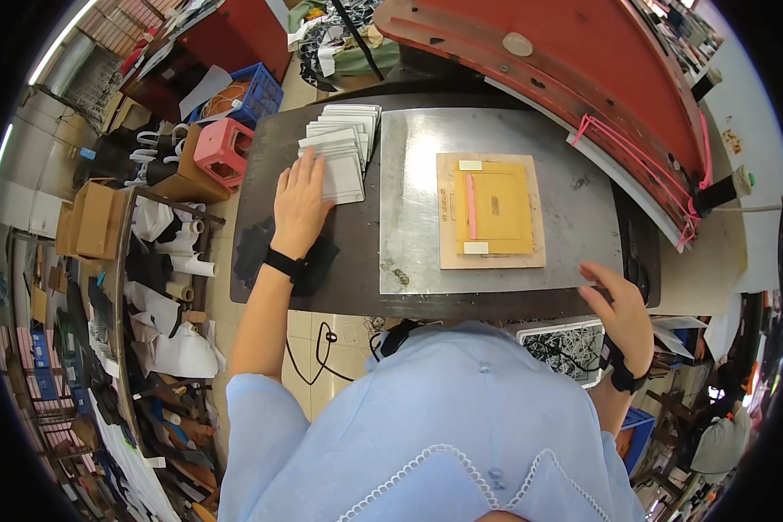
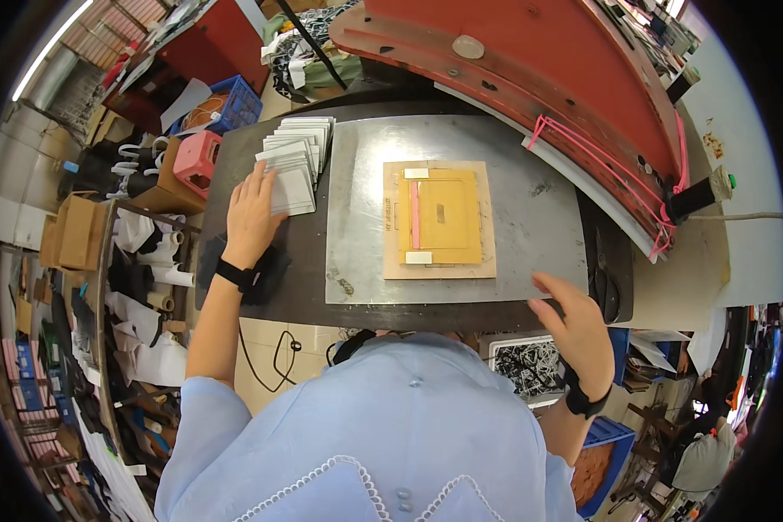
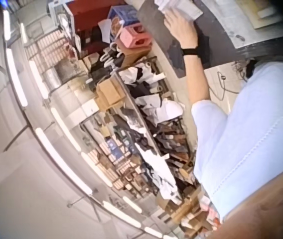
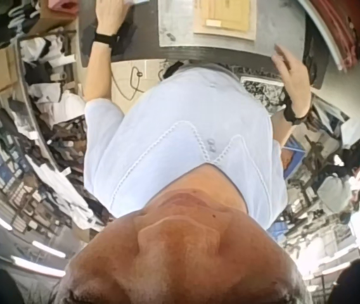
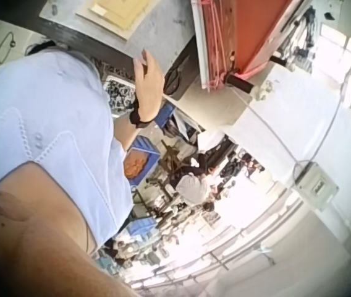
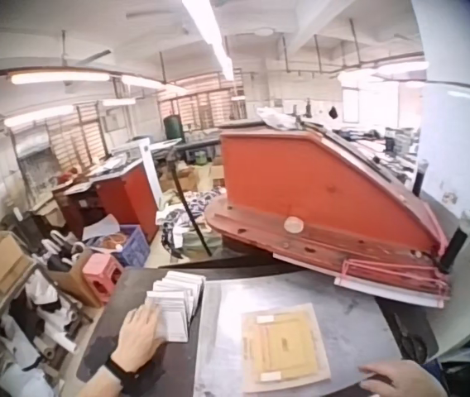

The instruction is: Using a manual punch press to cut or shape leather/paper components for goods assembly.

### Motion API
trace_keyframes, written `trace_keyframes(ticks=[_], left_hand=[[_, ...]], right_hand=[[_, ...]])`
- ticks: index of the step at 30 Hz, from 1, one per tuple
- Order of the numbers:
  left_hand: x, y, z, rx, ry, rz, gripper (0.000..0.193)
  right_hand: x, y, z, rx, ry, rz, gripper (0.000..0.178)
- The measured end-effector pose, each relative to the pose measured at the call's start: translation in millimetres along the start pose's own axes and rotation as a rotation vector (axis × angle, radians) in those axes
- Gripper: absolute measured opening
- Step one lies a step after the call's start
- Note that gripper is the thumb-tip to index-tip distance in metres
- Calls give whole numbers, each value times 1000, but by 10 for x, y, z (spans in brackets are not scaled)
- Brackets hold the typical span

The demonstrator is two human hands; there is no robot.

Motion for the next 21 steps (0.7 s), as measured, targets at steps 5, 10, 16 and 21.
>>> trace_keyframes(ticks=[5,10,16,21], left_hand=[[57,-462,-27,-269,-87,-92,18],[21,-773,-381,-1019,-426,-242,15],[-29,-441,-1557,-1809,-520,205,14],[7,-238,-1632,-1675,-459,277,17]], right_hand=[[178,192,224,-26,-159,124,34],[387,528,439,254,-184,142,32],[585,886,533,664,-82,177,31],[780,802,216,708,108,208,31]])
Point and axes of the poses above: each hand's wrist, its own x-axis towards the middle knuckle, its own y-axis out of the palm, z = x × y, the point moved 4 cm from there along x, towards the middle knuckle, and after that the axes turned 2 degrees about y, right-handed, at the moved point
